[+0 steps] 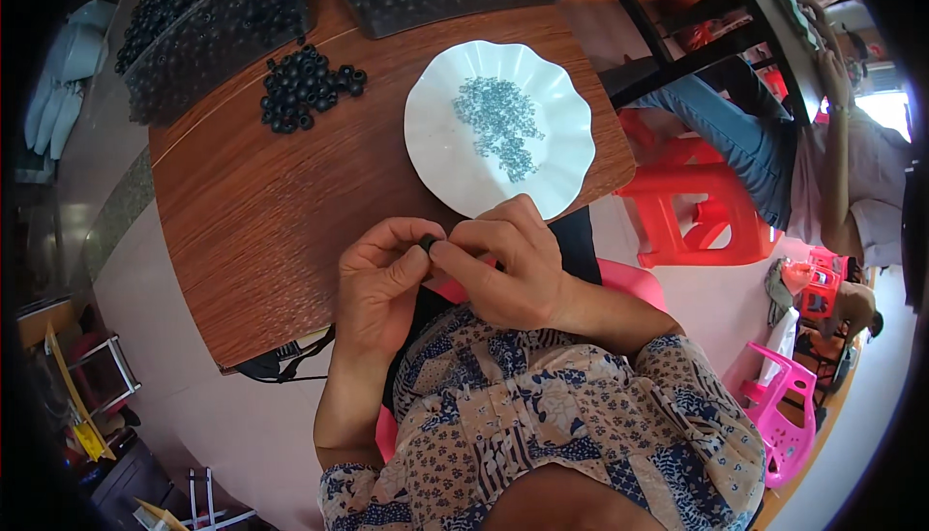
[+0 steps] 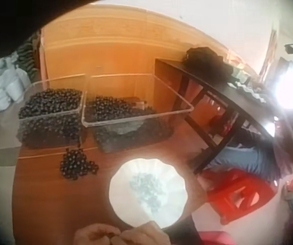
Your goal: The person is inspecting and sorting small beads at a manual workstation.
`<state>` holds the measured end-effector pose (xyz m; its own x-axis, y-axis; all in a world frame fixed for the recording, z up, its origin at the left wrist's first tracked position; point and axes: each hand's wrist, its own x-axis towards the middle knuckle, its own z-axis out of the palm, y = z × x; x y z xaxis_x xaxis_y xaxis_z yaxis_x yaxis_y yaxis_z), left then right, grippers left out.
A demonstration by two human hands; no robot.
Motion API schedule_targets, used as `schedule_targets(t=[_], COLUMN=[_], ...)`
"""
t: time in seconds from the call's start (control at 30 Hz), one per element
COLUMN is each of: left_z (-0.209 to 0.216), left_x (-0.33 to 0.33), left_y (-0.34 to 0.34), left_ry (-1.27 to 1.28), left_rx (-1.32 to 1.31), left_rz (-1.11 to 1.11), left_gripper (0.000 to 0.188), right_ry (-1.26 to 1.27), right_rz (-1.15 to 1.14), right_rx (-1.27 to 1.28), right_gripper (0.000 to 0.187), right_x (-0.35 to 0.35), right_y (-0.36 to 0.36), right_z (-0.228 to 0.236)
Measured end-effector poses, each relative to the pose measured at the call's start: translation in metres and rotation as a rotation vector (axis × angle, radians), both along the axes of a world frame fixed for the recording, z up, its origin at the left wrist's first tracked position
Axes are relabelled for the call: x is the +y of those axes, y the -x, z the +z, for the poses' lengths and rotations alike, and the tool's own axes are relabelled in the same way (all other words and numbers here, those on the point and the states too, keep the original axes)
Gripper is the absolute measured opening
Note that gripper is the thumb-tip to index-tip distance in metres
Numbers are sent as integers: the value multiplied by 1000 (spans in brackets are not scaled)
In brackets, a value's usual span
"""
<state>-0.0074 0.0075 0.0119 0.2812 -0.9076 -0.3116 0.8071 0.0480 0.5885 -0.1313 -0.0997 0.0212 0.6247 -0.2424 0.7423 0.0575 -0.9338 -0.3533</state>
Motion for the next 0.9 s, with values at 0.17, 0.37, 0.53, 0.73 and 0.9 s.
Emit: schedule_targets(t=[0.17, 0.37, 0.53, 0.73, 0.9], left_z=[-12, -17, -19, -21, -20], left_x=[1, -2, 0, -2, 1], left_y=[-5, -5, -7, -8, -7], left_ry=[49, 73, 105, 107, 92], left_rx=[-161, -158, -108, -79, -123], left_rz=[7, 38, 58, 62, 76], left_gripper=[31, 30, 24, 19, 25], right_ry=[-36, -29, 154, 225, 100], right_rz=[-87, -239, -247, -260, -162], right_rx=[71, 373, 510, 532, 374], right_gripper=[27, 25, 17, 16, 18], right_x=[-40, -67, -72, -71, -63], right_y=[6, -4, -13, -18, -18], right_z=[3, 8, -4, -7, 9])
